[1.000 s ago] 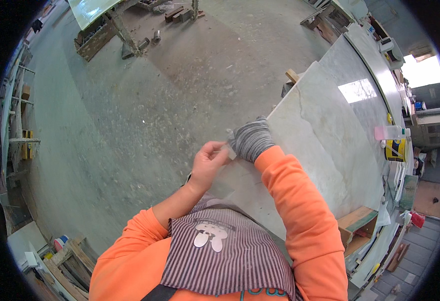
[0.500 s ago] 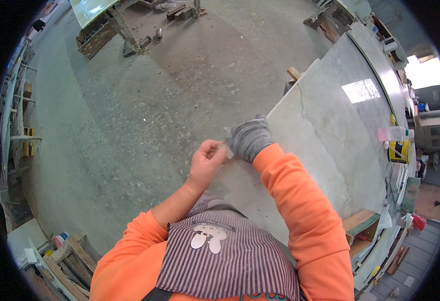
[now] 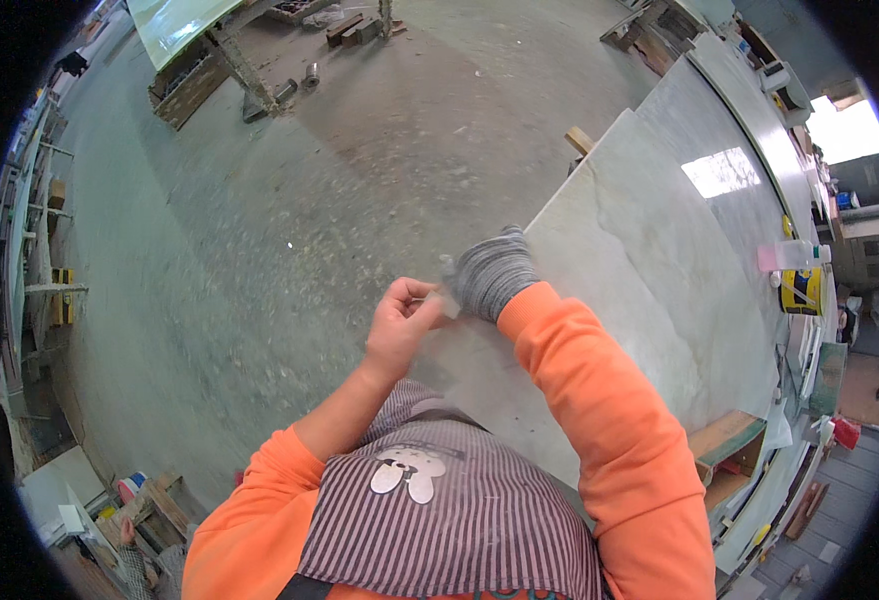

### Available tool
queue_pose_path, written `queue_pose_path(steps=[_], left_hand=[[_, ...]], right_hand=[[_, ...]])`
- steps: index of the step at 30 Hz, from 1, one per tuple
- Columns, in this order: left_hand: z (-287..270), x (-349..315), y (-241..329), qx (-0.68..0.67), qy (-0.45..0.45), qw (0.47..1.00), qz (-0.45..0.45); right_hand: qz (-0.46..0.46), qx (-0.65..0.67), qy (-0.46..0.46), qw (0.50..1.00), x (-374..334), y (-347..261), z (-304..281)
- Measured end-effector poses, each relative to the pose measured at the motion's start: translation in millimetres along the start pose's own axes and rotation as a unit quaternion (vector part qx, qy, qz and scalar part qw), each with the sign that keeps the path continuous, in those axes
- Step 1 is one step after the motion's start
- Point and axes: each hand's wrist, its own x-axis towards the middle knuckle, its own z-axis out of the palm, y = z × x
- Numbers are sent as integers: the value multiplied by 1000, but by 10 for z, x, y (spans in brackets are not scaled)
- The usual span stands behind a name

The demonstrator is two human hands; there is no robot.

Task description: The person applies yellow tape to a large glass panel, wipes the surface with a cloth, and places small wooden spacers along the edges. The person then picks up a box of small parts and continues arranging spacers on the panel.

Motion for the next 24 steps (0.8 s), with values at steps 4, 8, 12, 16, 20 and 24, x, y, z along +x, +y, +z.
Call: queue_pose_path(steps=[4, 8, 12, 16, 20, 24], left_hand=[[2, 56, 73, 106, -37, 994, 4], [50, 175, 185, 183, -73, 976, -98], [99, 176, 248, 199, -84, 973, -79], [56, 139, 229, 200, -89, 973, -69], [20, 117, 144, 223, -84, 971, -19], [-15, 112, 87, 265, -82, 960, 30]], right_hand=[[2, 13, 10, 1000, 15, 10, 36], [-10, 11, 10, 1000, 30, 25, 78], [-15, 19, 5, 1000, 42, 33, 84], [-5, 27, 14, 1000, 39, 25, 90], [-3, 39, 46, 998, 18, 21, 96], [-1, 48, 38, 998, 1, 31, 71]])
